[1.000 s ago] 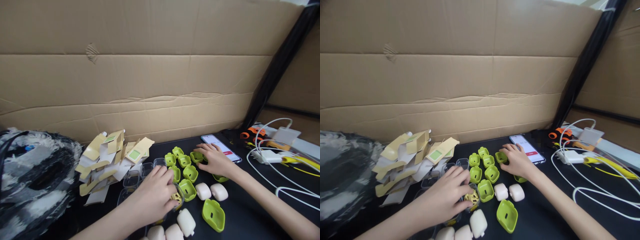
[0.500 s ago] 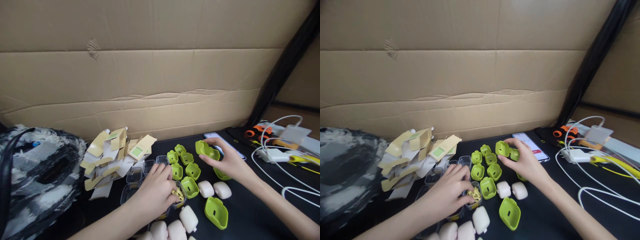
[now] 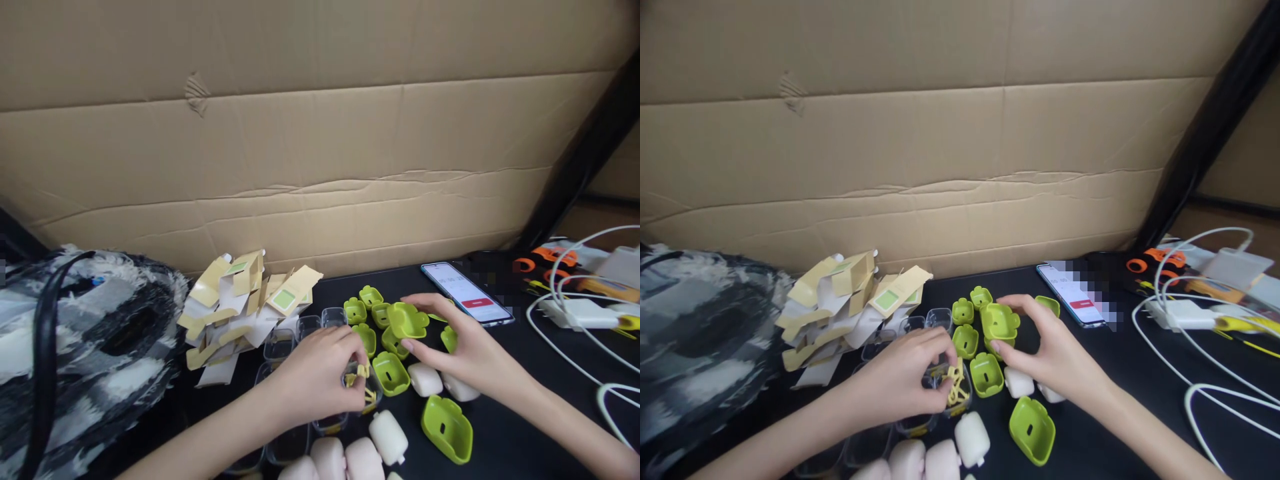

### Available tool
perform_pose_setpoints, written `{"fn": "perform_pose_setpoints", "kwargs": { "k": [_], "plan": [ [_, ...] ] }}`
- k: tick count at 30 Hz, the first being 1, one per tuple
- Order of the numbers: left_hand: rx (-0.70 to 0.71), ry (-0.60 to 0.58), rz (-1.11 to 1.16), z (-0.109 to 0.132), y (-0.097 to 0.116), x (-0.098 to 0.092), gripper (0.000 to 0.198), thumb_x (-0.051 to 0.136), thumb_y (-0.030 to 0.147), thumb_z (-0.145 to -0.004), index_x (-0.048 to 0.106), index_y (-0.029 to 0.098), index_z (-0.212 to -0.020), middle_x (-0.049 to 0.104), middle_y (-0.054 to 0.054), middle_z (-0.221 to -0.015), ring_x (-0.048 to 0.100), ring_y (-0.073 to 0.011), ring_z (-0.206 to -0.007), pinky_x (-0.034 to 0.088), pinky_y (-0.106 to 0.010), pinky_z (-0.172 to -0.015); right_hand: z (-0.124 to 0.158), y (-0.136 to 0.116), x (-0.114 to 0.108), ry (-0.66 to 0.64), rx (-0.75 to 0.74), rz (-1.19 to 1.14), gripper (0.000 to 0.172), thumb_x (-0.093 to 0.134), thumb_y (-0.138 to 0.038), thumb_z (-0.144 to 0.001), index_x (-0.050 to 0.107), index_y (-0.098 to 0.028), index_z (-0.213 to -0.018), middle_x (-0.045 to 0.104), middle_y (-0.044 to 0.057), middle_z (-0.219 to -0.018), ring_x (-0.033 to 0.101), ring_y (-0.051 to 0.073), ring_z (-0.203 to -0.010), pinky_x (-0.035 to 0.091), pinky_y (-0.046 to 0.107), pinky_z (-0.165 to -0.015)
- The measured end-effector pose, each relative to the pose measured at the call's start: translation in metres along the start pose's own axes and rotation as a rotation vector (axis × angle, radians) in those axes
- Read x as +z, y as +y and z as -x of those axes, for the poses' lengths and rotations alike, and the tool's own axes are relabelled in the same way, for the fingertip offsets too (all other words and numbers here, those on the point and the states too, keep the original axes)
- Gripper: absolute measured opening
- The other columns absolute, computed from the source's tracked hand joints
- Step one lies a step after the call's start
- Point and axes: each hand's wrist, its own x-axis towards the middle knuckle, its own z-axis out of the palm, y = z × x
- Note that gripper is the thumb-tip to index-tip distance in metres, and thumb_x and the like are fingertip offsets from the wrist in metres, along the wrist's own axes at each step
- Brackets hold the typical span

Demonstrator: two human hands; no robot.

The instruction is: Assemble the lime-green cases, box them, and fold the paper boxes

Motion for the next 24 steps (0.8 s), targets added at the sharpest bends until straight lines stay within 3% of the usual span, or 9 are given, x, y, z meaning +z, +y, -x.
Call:
{"fn": "perform_pose_setpoints", "kwargs": {
  "k": [6,12,19,24],
  "plan": [
    [0.006,0.071,0.233,-0.007,-0.004,-0.009,0.017,0.057,0.008,-0.072,0.055,0.018,-0.085,0.059,0.003,-0.072,0.057,-0.0124,-0.065,0.044,-0.023,-0.061,0.0,0.004,0.001,0.016,0.011,-0.015,0.041,0.065,-0.041,-0.081,0.05,-0.027,-0.116,0.064,0.005,-0.111,0.061,0.026,-0.104,0.05,0.045,-0.091],
    [0.008,0.15,0.398,-0.012,-0.009,-0.026,0.012,0.056,0.01,-0.075,0.052,0.018,-0.083,0.058,0.002,-0.073,0.056,-0.011,-0.065,0.046,-0.023,-0.061,0.0,0.005,-0.002,0.034,0.002,-0.013,0.042,0.065,-0.043,-0.08,0.051,-0.027,-0.117,0.065,0.005,-0.11,0.061,0.028,-0.103,0.051,0.044,-0.088],
    [0.083,0.258,0.423,0.003,0.017,-0.028,0.007,0.053,0.013,-0.084,0.054,0.015,-0.09,0.058,-0.001,-0.081,0.057,-0.0121,-0.074,0.049,-0.024,-0.069,0.004,-0.001,0.001,-0.004,-0.037,-0.009,0.04,0.064,-0.035,-0.082,0.048,-0.027,-0.118,0.064,0.004,-0.11,0.062,0.025,-0.103,0.05,0.041,-0.091],
    [0.147,0.315,0.357,-0.011,0.031,-0.022,0.019,0.056,0.004,-0.078,0.062,0.014,-0.094,0.066,-0.003,-0.087,0.06,-0.014,-0.078,0.05,-0.026,-0.074,0.005,-0.004,0.004,-0.031,-0.049,-0.01,0.04,0.063,-0.031,-0.081,0.048,-0.027,-0.117,0.062,0.005,-0.11,0.061,0.026,-0.103,0.05,0.043,-0.09]
  ]
}}
